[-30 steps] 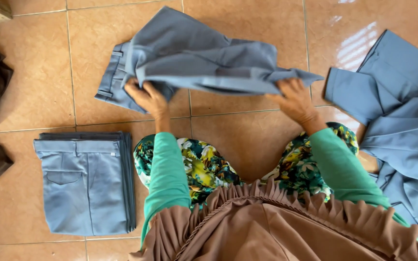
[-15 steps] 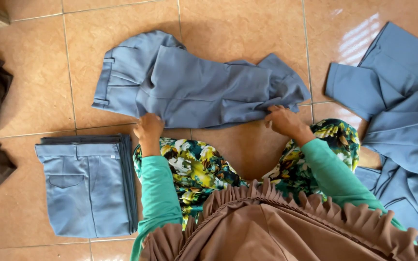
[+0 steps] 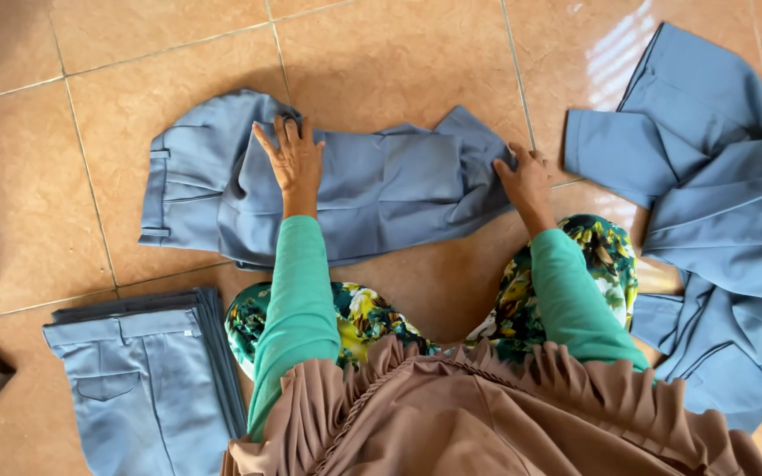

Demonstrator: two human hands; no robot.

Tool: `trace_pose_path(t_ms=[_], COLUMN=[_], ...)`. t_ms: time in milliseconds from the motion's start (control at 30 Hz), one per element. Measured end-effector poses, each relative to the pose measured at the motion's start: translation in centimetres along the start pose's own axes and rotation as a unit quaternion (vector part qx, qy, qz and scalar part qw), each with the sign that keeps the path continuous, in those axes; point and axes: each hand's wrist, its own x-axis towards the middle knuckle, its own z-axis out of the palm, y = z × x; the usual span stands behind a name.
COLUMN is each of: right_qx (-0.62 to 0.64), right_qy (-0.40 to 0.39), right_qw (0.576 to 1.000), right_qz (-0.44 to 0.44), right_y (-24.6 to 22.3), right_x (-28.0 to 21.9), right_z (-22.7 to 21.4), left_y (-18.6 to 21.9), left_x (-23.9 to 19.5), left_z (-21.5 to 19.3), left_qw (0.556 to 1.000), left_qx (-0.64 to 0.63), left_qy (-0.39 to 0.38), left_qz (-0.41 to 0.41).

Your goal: The person sits on a tiled floor and folds multiple pairs of grey trousers by hand. They smooth the fabric, fold the legs together, and then fold the garment into a compact rectangle before stacking it with previously folded pairs.

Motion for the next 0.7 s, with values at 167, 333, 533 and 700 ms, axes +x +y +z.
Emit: trace_pose_path(t_ms=[167, 333, 533, 700], right_qx=[0.011, 0.14, 0.296, 0.445], right_qy=[-0.016, 0.062, -0.001, -0.032], right_qw=[0.999, 0.988, 0.955, 0.894], right_qz=[0.029, 0.005, 0.015, -0.025], right_y=[0.6, 0.0, -4.9, -10.2], right_x=[-0.1, -1.7, -5.0, -6.7], right_z=[1.0, 0.0, -0.4, -3.5], left_y=[-1.6, -7.2, -9.9, 2.4], left_x=[-0.5, -1.3, -3.9, -3.2], left_z=[1.5, -3.3, -3.5, -4.8], left_qw=[0.998, 0.992, 0.98, 0.945], left_qx=[-0.051, -0.015, 0.113, 0.207], left_qy=[0.023, 0.101, 0.064, 0.241], left_qz=[-0.013, -0.067, -0.151, -0.08])
